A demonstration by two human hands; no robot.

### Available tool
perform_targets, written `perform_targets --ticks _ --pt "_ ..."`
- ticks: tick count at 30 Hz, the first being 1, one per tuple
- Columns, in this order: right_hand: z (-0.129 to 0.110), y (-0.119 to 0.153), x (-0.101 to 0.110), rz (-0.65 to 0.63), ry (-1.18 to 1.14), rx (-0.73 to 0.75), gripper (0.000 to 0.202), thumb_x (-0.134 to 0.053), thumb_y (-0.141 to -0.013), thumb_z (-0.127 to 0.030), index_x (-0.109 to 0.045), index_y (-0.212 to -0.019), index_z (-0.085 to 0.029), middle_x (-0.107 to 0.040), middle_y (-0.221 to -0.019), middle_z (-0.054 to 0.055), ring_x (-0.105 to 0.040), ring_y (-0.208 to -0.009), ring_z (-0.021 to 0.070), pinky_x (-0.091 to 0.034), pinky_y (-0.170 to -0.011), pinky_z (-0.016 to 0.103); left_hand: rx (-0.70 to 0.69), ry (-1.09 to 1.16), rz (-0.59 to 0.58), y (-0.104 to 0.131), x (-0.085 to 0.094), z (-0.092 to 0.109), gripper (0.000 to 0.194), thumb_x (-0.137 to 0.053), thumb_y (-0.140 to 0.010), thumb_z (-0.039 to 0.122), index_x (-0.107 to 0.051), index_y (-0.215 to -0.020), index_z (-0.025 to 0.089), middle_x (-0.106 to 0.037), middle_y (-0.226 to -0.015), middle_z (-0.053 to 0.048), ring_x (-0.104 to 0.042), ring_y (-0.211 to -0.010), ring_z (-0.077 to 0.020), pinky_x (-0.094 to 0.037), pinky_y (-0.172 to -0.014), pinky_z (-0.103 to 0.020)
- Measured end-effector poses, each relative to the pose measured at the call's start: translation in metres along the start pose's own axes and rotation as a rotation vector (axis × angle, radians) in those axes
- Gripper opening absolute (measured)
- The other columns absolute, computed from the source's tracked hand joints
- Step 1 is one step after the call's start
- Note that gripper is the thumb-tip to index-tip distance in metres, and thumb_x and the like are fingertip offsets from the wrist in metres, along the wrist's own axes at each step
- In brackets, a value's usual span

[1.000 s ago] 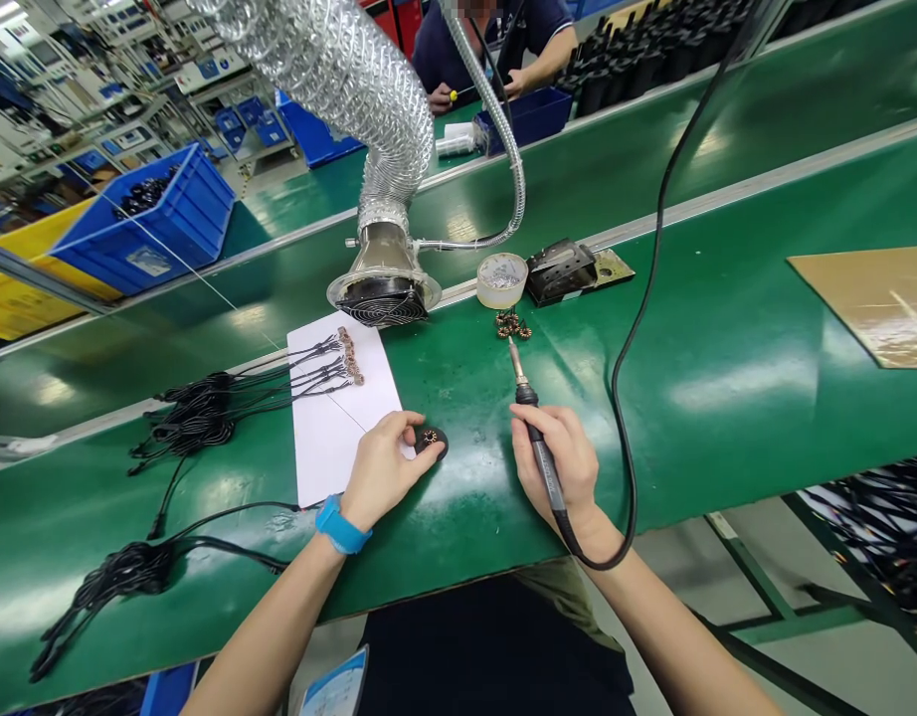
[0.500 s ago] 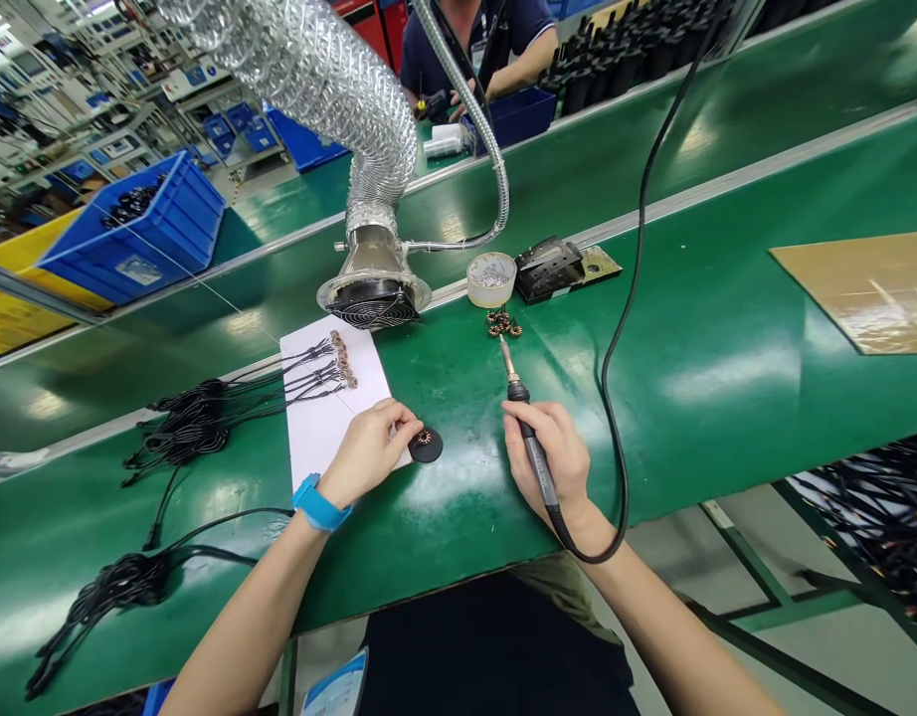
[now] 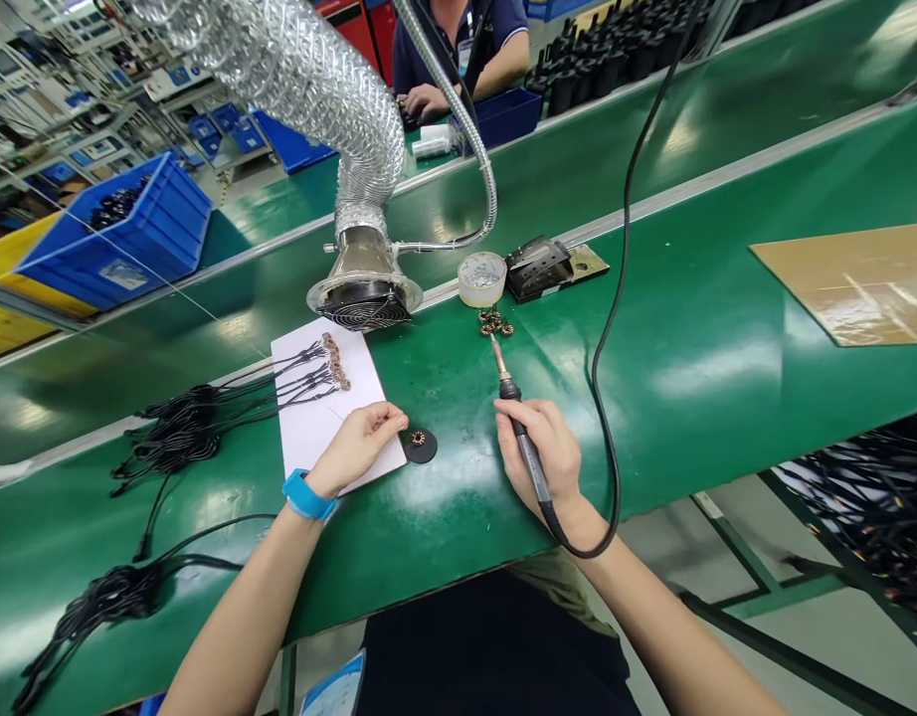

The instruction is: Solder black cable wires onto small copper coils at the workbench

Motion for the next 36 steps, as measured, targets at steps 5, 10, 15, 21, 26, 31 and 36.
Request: perform_targets --ticks 5,10,15,21,26,31,36 --pt "0.001 0.001 -0.001 -0.002 0.007 0.001 0.028 -0.064 -0.089 -0.014 -0.066 -0.115 -0.025 -0.066 -0.091 0.004 -0.064 -0.079 0.0182 -0.055 -0.073 0.034 0.057 0.139 0.087 0.015 0.009 -0.013 0.035 -0.067 -0.085 0.049 -0.069 -0.086 0.014 -0.065 -0.078 -0.003 -0.054 -0.072 -0.0154 -0.041 -0.067 -0.027" --pt "-0.001 0.000 -0.002 -0.001 0.008 0.012 0.028 -0.065 -0.089 -0.013 -0.066 -0.114 -0.024 -0.067 -0.092 0.005 -0.065 -0.079 0.0183 -0.055 -0.073 0.033 0.056 0.173 0.066 0.023 -0.001 -0.016 0.034 -0.070 -0.083 0.047 -0.069 -0.086 0.014 -0.061 -0.071 -0.001 -0.048 -0.062 -0.0120 -0.035 -0.057 -0.024" --pt "-0.004 -0.002 -0.001 0.003 0.015 0.026 0.029 -0.065 -0.088 -0.011 -0.066 -0.114 -0.023 -0.068 -0.094 0.006 -0.065 -0.081 0.0186 -0.055 -0.074 0.033 0.028 0.176 0.055 0.020 -0.004 -0.019 0.026 -0.064 -0.087 0.040 -0.067 -0.082 0.014 -0.062 -0.073 -0.002 -0.051 -0.064 -0.0126 -0.038 -0.060 -0.024" --pt "-0.004 -0.001 -0.002 0.004 0.040 0.040 0.027 -0.065 -0.088 -0.012 -0.066 -0.113 -0.024 -0.068 -0.093 0.005 -0.066 -0.081 0.0183 -0.056 -0.075 0.033 0.071 0.209 0.024 0.022 -0.014 -0.022 0.030 -0.062 -0.087 0.043 -0.066 -0.083 0.014 -0.058 -0.069 -0.001 -0.049 -0.064 -0.0129 -0.036 -0.059 -0.024" --pt "-0.005 -0.002 -0.002 0.015 0.043 0.040 0.024 -0.065 -0.089 -0.015 -0.066 -0.112 -0.023 -0.070 -0.094 0.006 -0.067 -0.081 0.0185 -0.056 -0.072 0.033 0.096 0.305 0.007 0.024 -0.022 -0.020 0.030 -0.062 -0.089 0.044 -0.065 -0.086 0.014 -0.062 -0.072 -0.002 -0.052 -0.066 -0.0134 -0.038 -0.062 -0.024" --pt "-0.004 -0.002 -0.001 0.015 0.043 0.029 0.023 -0.065 -0.089 -0.016 -0.067 -0.111 -0.023 -0.070 -0.093 0.006 -0.067 -0.080 0.0187 -0.056 -0.072 0.033 0.087 0.329 0.068 0.031 -0.011 -0.015 0.031 -0.069 -0.085 0.044 -0.066 -0.084 0.014 -0.059 -0.071 -0.001 -0.049 -0.064 -0.0116 -0.036 -0.060 -0.024" --pt "-0.002 0.000 -0.002 0.012 0.046 0.020 0.023 -0.065 -0.089 -0.017 -0.067 -0.111 -0.023 -0.070 -0.094 0.006 -0.067 -0.081 0.0186 -0.057 -0.074 0.033 0.085 0.292 0.102 0.038 -0.009 -0.014 0.033 -0.083 -0.072 0.037 -0.068 -0.089 0.014 -0.055 -0.069 0.003 -0.042 -0.059 -0.0088 -0.033 -0.058 -0.023"
Point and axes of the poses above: each hand's wrist, its own y-axis away from the middle knuckle, its own x-axis out of the back of the hand, z = x × y, the point moved 10 cm from there along -y, towards the middle knuckle
